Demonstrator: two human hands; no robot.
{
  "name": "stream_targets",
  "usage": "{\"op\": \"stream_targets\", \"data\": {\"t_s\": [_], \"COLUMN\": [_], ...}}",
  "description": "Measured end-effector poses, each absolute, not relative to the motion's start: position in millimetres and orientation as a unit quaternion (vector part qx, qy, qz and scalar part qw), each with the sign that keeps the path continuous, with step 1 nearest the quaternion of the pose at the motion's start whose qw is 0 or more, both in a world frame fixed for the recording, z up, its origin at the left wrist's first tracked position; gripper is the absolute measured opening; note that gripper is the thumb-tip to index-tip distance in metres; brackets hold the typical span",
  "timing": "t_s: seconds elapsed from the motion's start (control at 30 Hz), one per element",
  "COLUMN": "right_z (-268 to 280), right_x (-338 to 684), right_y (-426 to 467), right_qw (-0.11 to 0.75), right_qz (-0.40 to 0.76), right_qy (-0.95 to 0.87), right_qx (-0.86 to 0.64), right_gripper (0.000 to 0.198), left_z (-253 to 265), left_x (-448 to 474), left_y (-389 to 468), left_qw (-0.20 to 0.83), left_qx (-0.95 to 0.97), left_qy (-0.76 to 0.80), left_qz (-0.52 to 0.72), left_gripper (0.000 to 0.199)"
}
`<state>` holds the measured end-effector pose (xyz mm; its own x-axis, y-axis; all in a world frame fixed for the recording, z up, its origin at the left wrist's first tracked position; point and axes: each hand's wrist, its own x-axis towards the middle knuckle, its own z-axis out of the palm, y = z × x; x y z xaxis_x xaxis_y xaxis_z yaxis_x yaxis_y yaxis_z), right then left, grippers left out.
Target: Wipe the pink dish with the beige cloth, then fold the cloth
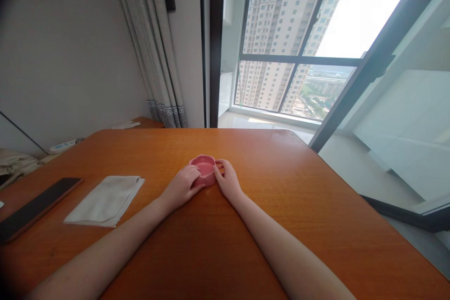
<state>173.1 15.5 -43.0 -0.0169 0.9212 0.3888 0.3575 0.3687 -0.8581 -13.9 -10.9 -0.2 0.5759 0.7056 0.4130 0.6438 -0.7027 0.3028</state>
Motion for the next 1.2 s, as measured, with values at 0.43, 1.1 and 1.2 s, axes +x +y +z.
{"op": "stream_targets", "data": {"t_s": [0.43,1.1,1.2], "right_z": [-44.9,7.1,26.1], "right_x": [176.7,170.8,156.6], "right_y": [16.7,-24.8,-46.8], "right_qw": [0.5,0.476,0.444], "right_qz": [0.22,0.161,0.362], "right_qy": [-0.674,-0.757,-0.75], "right_qx": [-0.497,-0.417,-0.332], "right_gripper": [0.029,0.034,0.046], "left_z": [28.4,58.9,70.6], "left_x": [-187.7,-160.0,-109.5], "left_y": [-14.6,-52.7,-57.2], "left_qw": [-0.103,0.3,0.428], "left_qx": [0.648,0.718,0.726], "left_qy": [0.747,0.594,0.495], "left_qz": [0.111,0.204,0.209], "left_gripper": [0.033,0.034,0.034]}}
